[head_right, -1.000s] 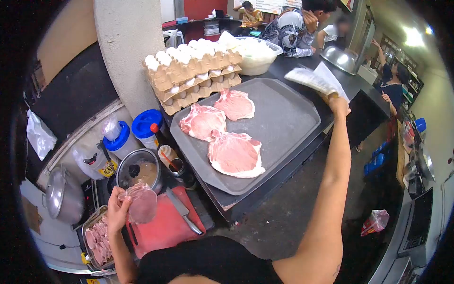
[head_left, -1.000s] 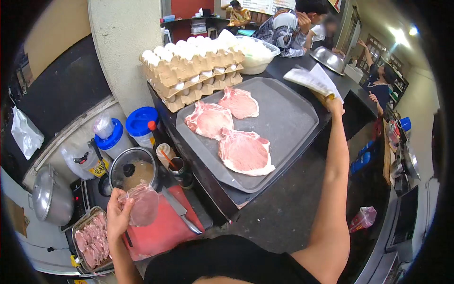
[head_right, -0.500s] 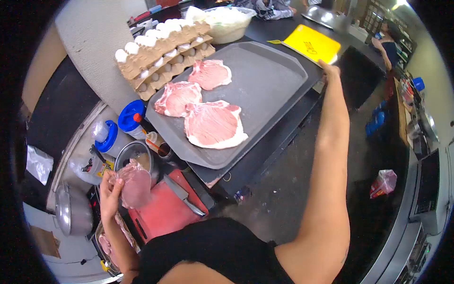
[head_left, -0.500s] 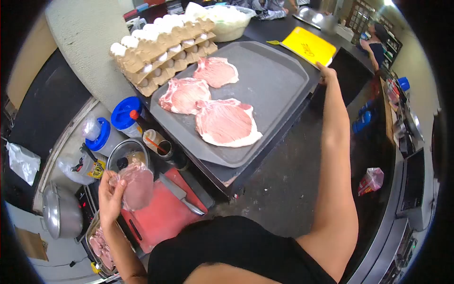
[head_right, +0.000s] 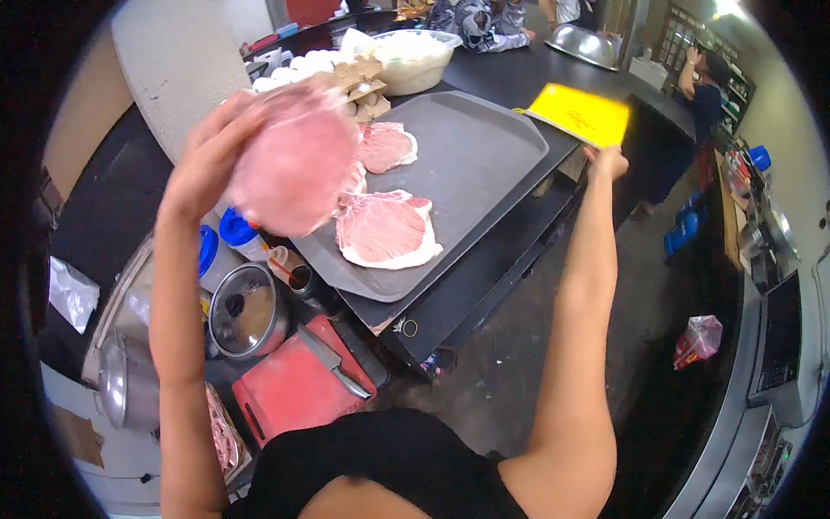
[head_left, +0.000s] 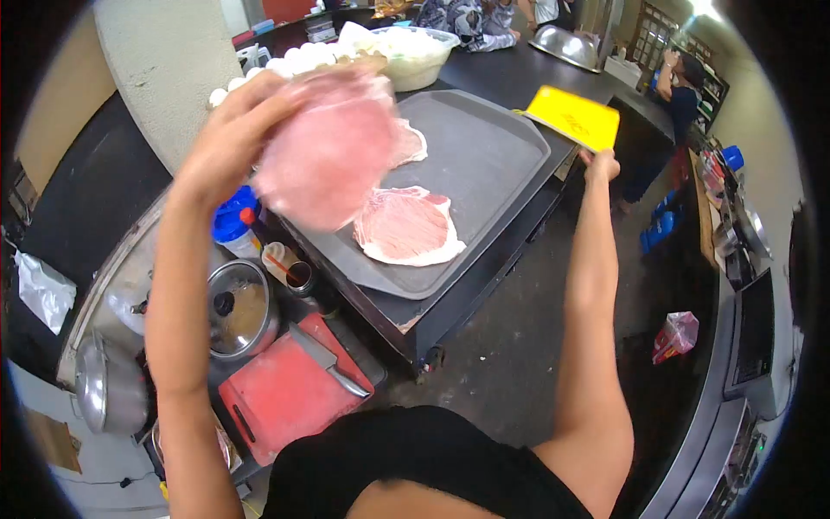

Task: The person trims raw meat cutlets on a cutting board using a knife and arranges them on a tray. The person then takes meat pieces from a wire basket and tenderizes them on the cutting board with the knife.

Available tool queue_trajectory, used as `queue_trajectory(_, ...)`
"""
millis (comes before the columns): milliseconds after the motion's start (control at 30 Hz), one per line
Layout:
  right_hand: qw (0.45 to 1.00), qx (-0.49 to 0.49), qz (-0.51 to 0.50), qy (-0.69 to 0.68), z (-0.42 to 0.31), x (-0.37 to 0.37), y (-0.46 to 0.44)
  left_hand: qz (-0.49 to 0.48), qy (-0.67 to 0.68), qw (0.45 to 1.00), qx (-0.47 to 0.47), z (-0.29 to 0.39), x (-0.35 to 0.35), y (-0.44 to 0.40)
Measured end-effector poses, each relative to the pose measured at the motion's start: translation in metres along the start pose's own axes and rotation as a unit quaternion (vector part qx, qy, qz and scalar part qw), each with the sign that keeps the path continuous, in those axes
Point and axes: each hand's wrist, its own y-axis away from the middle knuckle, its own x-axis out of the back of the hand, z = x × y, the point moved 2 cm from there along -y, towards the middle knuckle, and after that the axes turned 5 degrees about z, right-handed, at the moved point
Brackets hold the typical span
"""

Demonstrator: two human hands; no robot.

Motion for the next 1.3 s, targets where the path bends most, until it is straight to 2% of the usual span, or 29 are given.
queue_trajectory(33, 0.998, 0.037, -0.036, -0.019, -0.003, 0.014, 0.006, -0.040, 0.051, 0.998, 0.000, 0.005, -0.017, -0.010)
queue_trajectory(67, 0.997, 0.030, -0.033, -0.068, 0.002, 0.029, 0.005, -0.080, 0.103, 0.991, -0.001, 0.011, -0.039, -0.020)
queue_trajectory(133, 0.996, 0.021, -0.014, -0.083, -0.007, 0.064, 0.030, -0.076, 0.149, 0.986, -0.004, 0.000, -0.079, -0.045)
queue_trajectory(167, 0.997, 0.020, 0.007, -0.076, -0.010, 0.082, 0.044, -0.120, 0.186, 0.975, -0.005, -0.003, -0.097, -0.056)
queue_trajectory(200, 0.993, 0.035, -0.024, -0.114, -0.014, 0.101, 0.062, -0.166, 0.221, 0.961, -0.007, -0.007, -0.114, -0.065)
queue_trajectory(267, 0.990, 0.060, -0.069, -0.107, -0.007, 0.140, 0.082, -0.200, 0.282, 0.937, 0.056, -0.035, -0.151, -0.079)
queue_trajectory(333, 0.991, 0.029, -0.081, -0.104, -0.001, 0.170, 0.120, -0.234, 0.203, 0.937, 0.163, -0.074, -0.181, -0.083)
queue_trajectory(400, 0.990, -0.031, -0.087, -0.105, 0.023, 0.202, 0.149, -0.148, 0.031, 0.975, 0.164, -0.116, -0.201, -0.077)
queue_trajectory(433, 0.981, -0.095, -0.076, -0.149, 0.042, 0.218, 0.161, -0.193, 0.177, 0.925, 0.276, -0.109, -0.197, -0.074)
queue_trajectory(500, 0.972, -0.146, -0.079, -0.165, 0.074, 0.244, 0.193, -0.191, 0.107, 0.943, 0.250, -0.105, -0.196, -0.080)
queue_trajectory(567, 0.977, -0.171, -0.037, -0.122, 0.094, 0.258, 0.230, -0.193, 0.050, 0.952, 0.232, -0.105, -0.194, -0.082)
queue_trajectory(633, 0.977, -0.200, -0.027, -0.068, 0.111, 0.263, 0.261, -0.178, -0.004, 0.963, 0.203, -0.103, -0.191, -0.083)
queue_trajectory(700, 0.974, -0.222, -0.009, 0.045, 0.121, 0.262, 0.297, -0.167, -0.068, 0.970, 0.163, -0.106, -0.191, -0.086)
queue_trajectory(767, 0.958, -0.252, -0.058, 0.124, 0.153, 0.273, 0.323, -0.156, -0.138, 0.971, 0.114, -0.115, -0.192, -0.092)
queue_trajectory(800, 0.945, -0.249, -0.144, 0.154, 0.188, 0.290, 0.328, -0.141, -0.158, 0.975, 0.074, -0.113, -0.191, -0.092)
queue_trajectory(867, 0.903, -0.285, -0.219, 0.236, 0.192, 0.300, 0.342, -0.114, -0.196, 0.974, -0.004, -0.106, -0.191, -0.089)
queue_trajectory(967, 0.811, -0.181, -0.324, 0.451, 0.176, 0.305, 0.338, -0.025, -0.166, 0.980, -0.107, -0.125, -0.197, -0.091)
queue_trajectory(1067, 0.775, -0.099, -0.350, 0.517, 0.224, 0.337, 0.312, 0.038, -0.221, 0.965, -0.133, -0.118, -0.195, -0.085)
queue_trajectory(1133, 0.738, 0.012, -0.366, 0.567, 0.216, 0.340, 0.301, -0.018, -0.164, 0.986, 0.008, -0.106, -0.183, -0.084)
queue_trajectory(1167, 0.730, 0.031, -0.372, 0.572, 0.204, 0.337, 0.295, -0.046, -0.134, 0.987, 0.078, -0.100, -0.177, -0.082)
queue_trajectory(1200, 0.723, 0.049, -0.377, 0.577, 0.187, 0.332, 0.291, -0.060, -0.148, 0.986, 0.058, -0.096, -0.173, -0.081)
queue_trajectory(1267, 0.738, -0.017, -0.382, 0.556, 0.116, 0.288, 0.281, -0.092, -0.178, 0.980, 0.022, -0.094, -0.166, -0.071)
queue_trajectory(1300, 0.776, 0.050, -0.366, 0.511, 0.091, 0.270, 0.271, -0.109, -0.207, 0.971, -0.053, -0.092, -0.164, -0.063)
